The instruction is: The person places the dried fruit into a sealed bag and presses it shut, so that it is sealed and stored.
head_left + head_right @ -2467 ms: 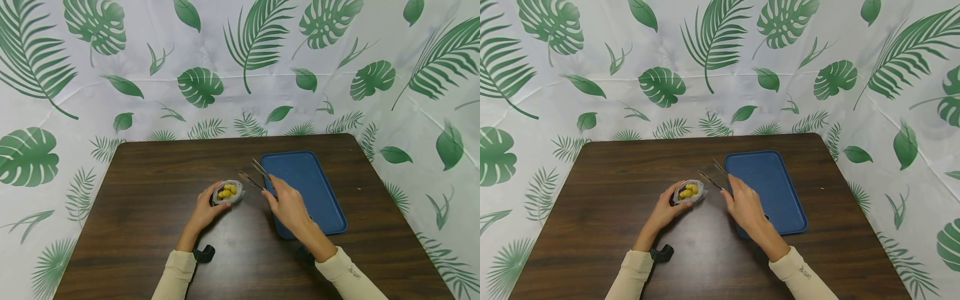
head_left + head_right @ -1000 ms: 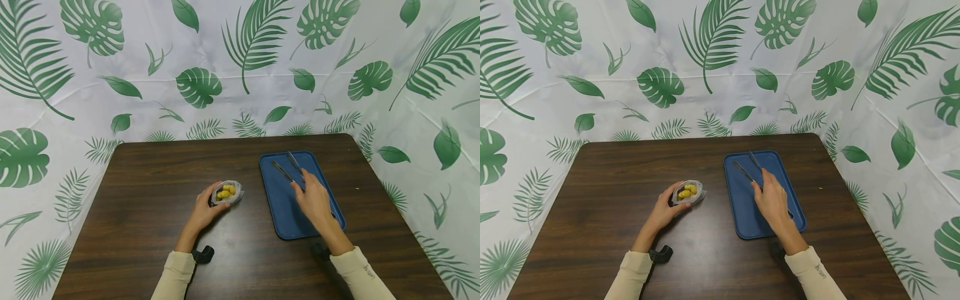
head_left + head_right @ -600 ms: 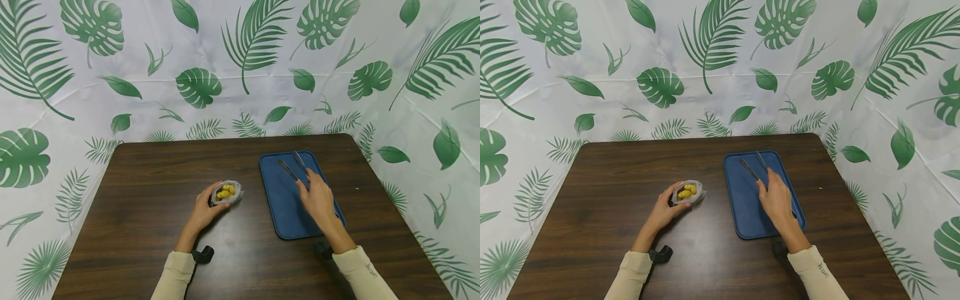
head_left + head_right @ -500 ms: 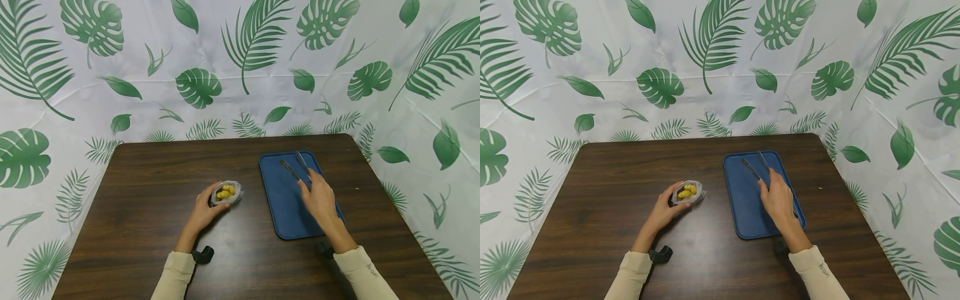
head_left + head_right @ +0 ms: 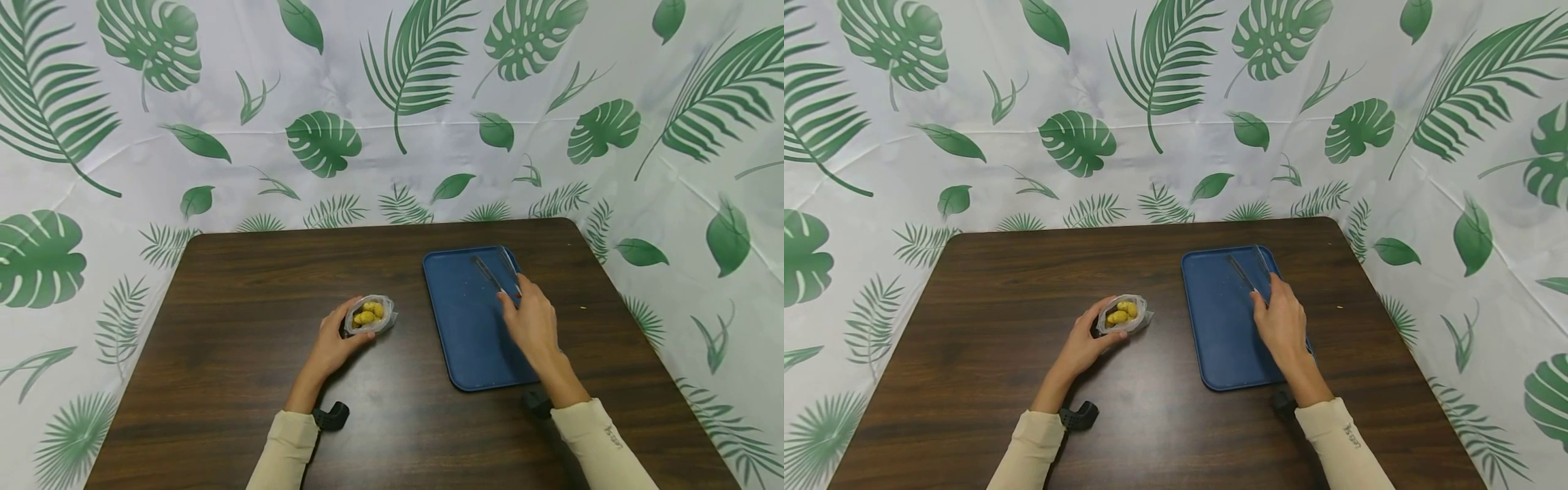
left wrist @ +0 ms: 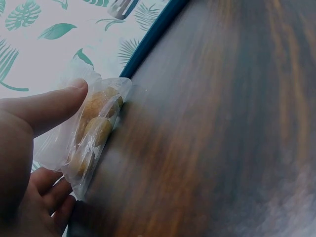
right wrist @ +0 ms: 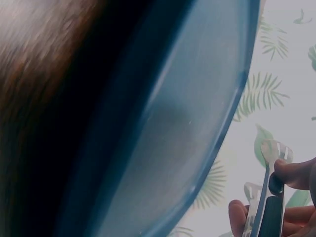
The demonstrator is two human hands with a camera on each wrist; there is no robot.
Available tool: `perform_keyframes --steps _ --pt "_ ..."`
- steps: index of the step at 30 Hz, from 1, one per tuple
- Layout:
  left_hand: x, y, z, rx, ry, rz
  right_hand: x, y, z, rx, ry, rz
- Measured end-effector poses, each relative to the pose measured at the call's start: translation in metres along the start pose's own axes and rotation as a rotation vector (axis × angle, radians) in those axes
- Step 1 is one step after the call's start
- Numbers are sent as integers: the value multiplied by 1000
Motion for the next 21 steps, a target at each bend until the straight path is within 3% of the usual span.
perform_keyframes --steps 21 --pt "0 1 0 1 3 -3 -11 25 -8 83 10 26"
Point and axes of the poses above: each hand's wrist, its own z-axis away from the middle knuckle, its own x-axis out of the palm, y = z × x, the point moved 2 cm from there along -z, towards the middle knuckle, and after that the axes turned 10 degrees about -z, right-handed, at the moved point
